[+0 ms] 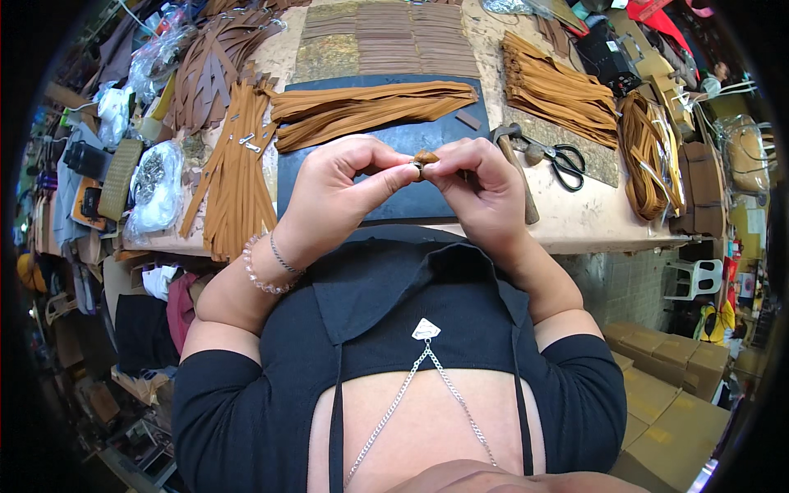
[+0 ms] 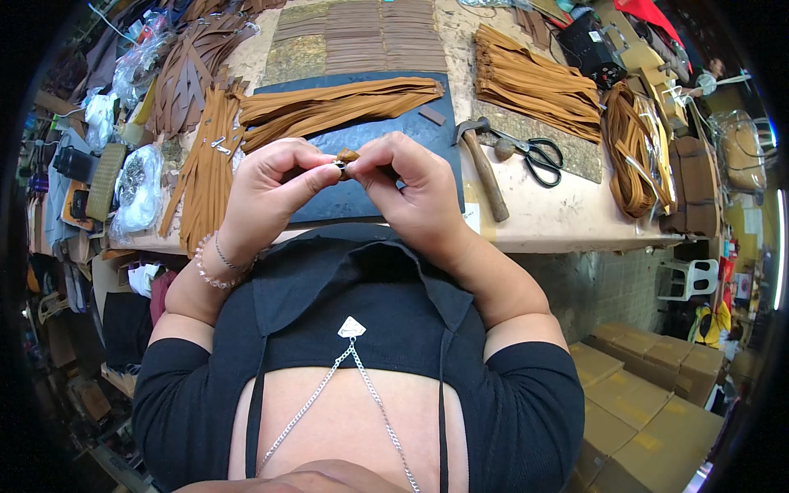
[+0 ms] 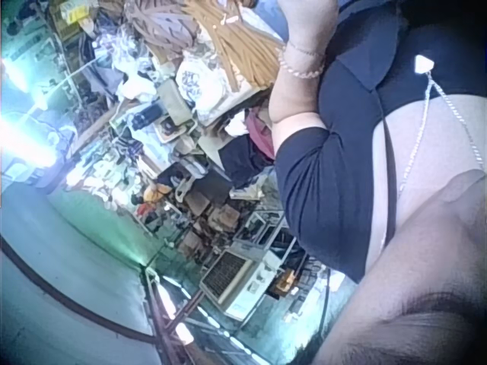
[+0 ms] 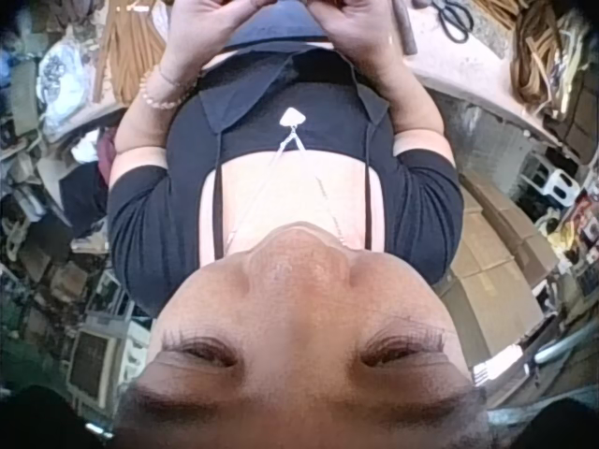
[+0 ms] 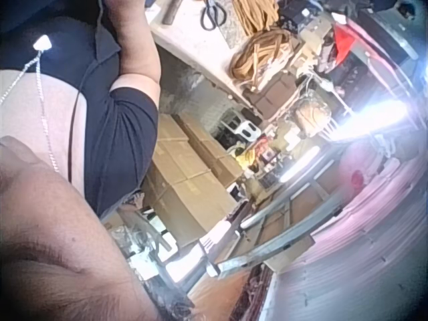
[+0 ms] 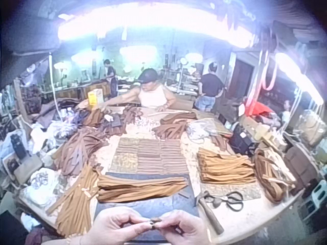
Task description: The person organizes leather strips on a workspace and then attaches metal hardware to individual leather pieces by hand.
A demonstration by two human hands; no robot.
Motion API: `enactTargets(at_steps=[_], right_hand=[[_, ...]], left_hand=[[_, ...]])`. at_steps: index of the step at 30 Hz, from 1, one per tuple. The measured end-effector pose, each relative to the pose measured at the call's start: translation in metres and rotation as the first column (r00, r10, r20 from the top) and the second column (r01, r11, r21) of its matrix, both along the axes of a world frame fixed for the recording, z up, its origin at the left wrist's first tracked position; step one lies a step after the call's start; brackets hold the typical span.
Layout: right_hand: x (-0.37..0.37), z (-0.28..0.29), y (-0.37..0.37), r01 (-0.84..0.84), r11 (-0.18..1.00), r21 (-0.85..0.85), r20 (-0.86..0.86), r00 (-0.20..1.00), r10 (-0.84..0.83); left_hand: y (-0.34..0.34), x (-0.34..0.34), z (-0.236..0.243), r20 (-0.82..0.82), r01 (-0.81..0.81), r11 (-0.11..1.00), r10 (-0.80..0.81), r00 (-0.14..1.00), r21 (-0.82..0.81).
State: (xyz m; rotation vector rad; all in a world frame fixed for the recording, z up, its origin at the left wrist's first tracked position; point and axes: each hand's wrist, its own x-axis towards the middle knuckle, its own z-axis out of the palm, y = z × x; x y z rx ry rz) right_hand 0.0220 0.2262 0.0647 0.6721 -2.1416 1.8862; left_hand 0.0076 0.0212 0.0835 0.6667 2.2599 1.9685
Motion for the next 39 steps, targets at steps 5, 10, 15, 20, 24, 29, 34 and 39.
enactTargets(at_steps=[5, 10, 15, 20, 24, 29, 34, 39], right_hand=[[-0.008, 0.002, 0.001, 0.047, 0.989, 0.139, -0.207, 0.978, -0.017], [-0.004, 0.002, -0.006, 0.009, 0.995, 0.099, -0.096, 0.995, 0.0], [-0.002, -0.006, -0.007, -0.049, 0.927, -0.372, 0.172, 0.978, 0.121], [-0.001, 0.0, 0.005, -0.118, 0.982, -0.145, 0.315, 0.936, 0.159], [-0.002, 0.01, 0.005, -0.108, 0.992, 0.069, 0.153, 0.983, 0.097], [0.0, 0.014, 0.004, -0.099, 0.981, 0.168, 0.041, 0.995, 0.093], [0.004, 0.021, 0.003, -0.187, 0.981, 0.057, 0.209, 0.963, 0.172], [0.007, 0.026, 0.005, -0.227, 0.974, 0.022, 0.308, 0.928, 0.21]], left_hand=[[-0.001, -0.001, 0.007, -0.18, -0.022, 0.992, -0.002, 0.984, -0.128], [0.002, -0.001, 0.013, -0.341, -0.102, 0.985, 0.049, 0.939, -0.141], [0.003, 0.0, 0.017, -0.537, -0.147, 0.977, 0.041, 0.842, -0.156], [-0.001, 0.001, 0.014, -0.491, -0.132, 0.978, 0.037, 0.87, -0.159], [-0.006, -0.001, 0.015, -0.34, -0.048, 0.99, 0.001, 0.941, -0.132], [-0.009, 0.0, 0.017, -0.048, 0.085, 0.995, -0.087, 0.995, -0.046], [-0.014, -0.003, 0.015, 0.334, 0.211, 0.941, -0.294, 0.896, 0.264], [-0.013, -0.006, 0.012, 0.401, 0.264, 0.909, -0.384, 0.832, 0.323]])
